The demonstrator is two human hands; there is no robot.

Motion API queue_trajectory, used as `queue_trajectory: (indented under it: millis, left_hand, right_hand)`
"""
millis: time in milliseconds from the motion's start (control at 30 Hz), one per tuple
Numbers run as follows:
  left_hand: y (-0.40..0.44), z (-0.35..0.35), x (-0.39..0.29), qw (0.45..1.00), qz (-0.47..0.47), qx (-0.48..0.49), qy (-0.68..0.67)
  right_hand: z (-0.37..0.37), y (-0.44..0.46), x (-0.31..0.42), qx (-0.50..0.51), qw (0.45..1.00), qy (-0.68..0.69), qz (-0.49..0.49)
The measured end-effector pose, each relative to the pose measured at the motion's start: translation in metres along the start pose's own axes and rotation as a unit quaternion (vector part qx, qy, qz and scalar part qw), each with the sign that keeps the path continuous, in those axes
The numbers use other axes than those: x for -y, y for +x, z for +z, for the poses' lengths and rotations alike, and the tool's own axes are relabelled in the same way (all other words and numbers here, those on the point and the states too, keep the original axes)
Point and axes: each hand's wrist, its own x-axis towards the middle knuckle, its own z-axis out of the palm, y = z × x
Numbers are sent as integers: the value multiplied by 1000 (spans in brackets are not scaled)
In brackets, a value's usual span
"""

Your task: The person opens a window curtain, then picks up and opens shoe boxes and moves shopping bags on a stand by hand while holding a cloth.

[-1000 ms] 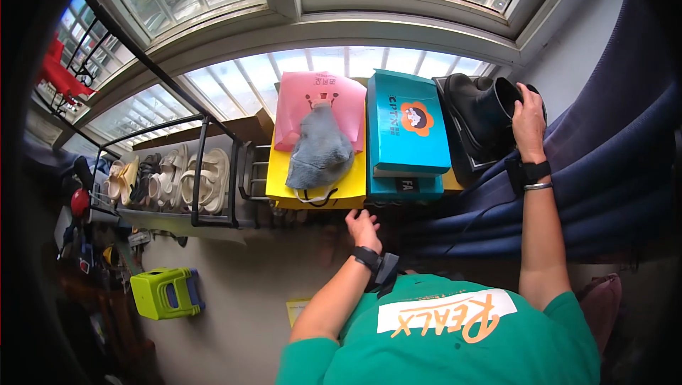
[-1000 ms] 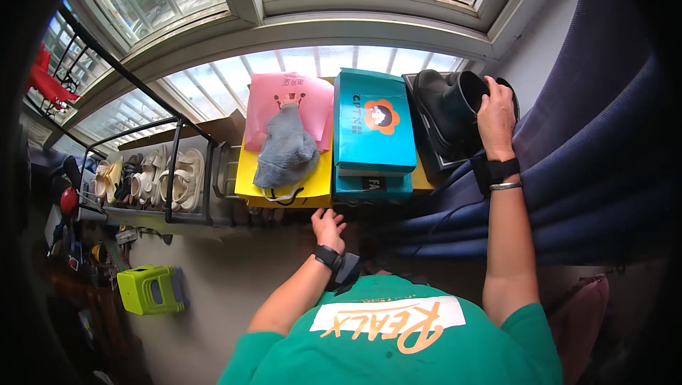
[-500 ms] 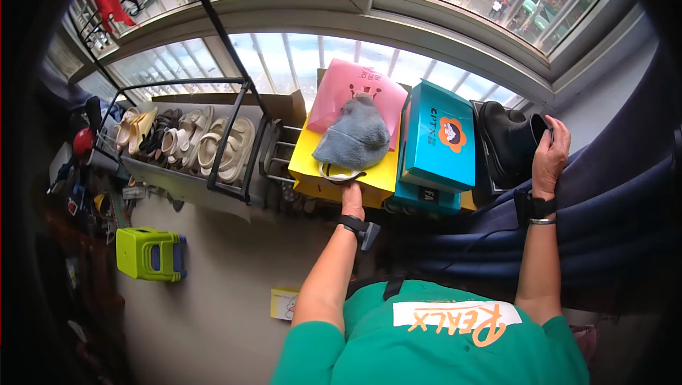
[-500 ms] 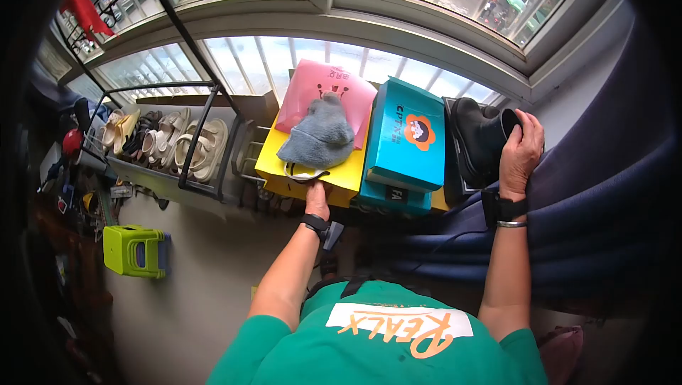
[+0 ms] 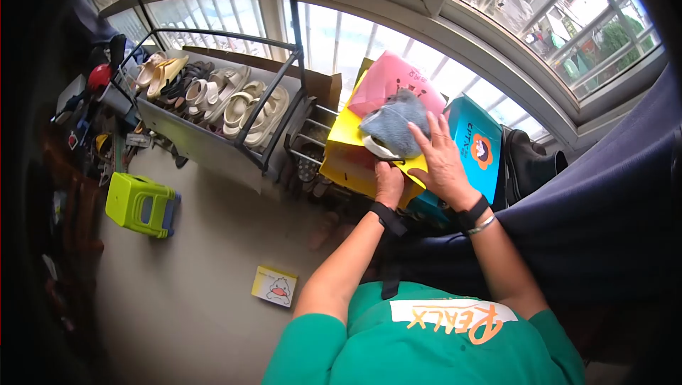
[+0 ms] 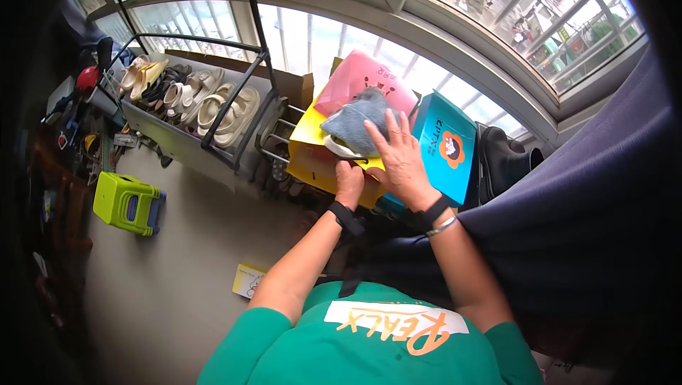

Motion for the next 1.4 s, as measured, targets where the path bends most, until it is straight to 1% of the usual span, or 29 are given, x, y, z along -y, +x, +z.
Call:
queue_trajectory:
  millis: [33, 67, 100, 133, 200, 233, 333, 433, 467, 500, 533, 567, 600, 667, 700, 800, 833, 900, 933, 1000, 1067, 1133, 1200, 1300, 1400]
  left_hand:
    - [2, -6, -4, 998, 34, 35, -33]
    - [0, -11, -10, 994, 31, 60, -88]
    - [-1, -15, -11, 992, 67, 68, -76]
    - [-1, -20, -9, 990, 103, 76, -65]
    - [0, -28, 1, 989, 117, 82, -27]
    - [0, -31, 7, 988, 124, 86, -9]
    - [4, -40, 23, 984, 137, 111, 34]
    - [13, -51, 40, 995, 86, 14, 56]
    - [19, -52, 46, 999, -11, -35, 18]
    - [24, -50, 51, 992, -77, -42, -89]
    - [26, -50, 48, 969, -142, -49, -195]
    - [36, -47, 64, 981, -135, -23, -139]
    - [46, -41, 79, 969, -148, -17, -199]
    - [59, -34, 76, 932, -181, -4, -314]
    - [65, -34, 76, 876, -227, 27, -426]
    - [70, -24, 60, 898, -188, 16, -397]
    - [66, -24, 48, 888, -201, 16, -414]
    - [55, -28, 33, 897, -178, 28, -403]
    - [52, -30, 32, 902, -166, 33, -397]
    - [50, -34, 45, 915, -139, 8, -379]
    - [37, -51, 46, 920, -118, 1, -375]
    - [27, -70, 51, 907, -167, 29, -385]
    - [21, -83, 58, 922, -194, 37, -332]
    - [20, -79, 59, 915, -214, 7, -341]
    - [22, -68, 48, 920, -209, 0, -332]
  right_hand:
    - [9, 7, 2, 48, 998, -34, 3]
    - [17, 13, 4, 96, 993, -69, 6]
    - [24, 17, 6, 143, 984, -104, 9]
    - [29, 20, 8, 153, 983, -102, 21]
    - [39, 27, 11, 170, 979, -100, 45]
    - [63, 25, 1, 109, 989, -93, 37]
    - [78, 26, 1, 60, 996, -56, 39]
    - [77, 29, 0, 53, 997, -55, 31]
    - [76, 29, -2, 52, 997, -56, 32]
    - [76, 28, -2, 55, 996, -60, 41]
    - [76, 28, 0, 58, 995, -65, 51]
    - [77, 29, 0, 60, 994, -69, 59]
    - [78, 30, -3, 51, 995, -65, 56]
    - [81, 28, -8, 39, 996, -56, 53]
    - [82, 27, -11, 36, 996, -56, 52]
    - [72, 32, -2, 43, 995, -62, 63]
    - [67, 34, 4, 45, 994, -70, 65]
    - [61, 35, 17, 50, 993, -84, 69]
    - [64, 34, 13, 48, 993, -83, 68]
    - [74, 36, 2, 45, 994, -78, 65]
    - [76, 40, -4, 41, 994, -59, 82]
    - [80, 39, -8, 39, 994, -64, 80]
    - [82, 34, -5, 35, 995, -62, 73]
    - [85, 29, -2, 21, 996, -69, 54]
    - [78, 29, 5, 9, 997, -70, 31]
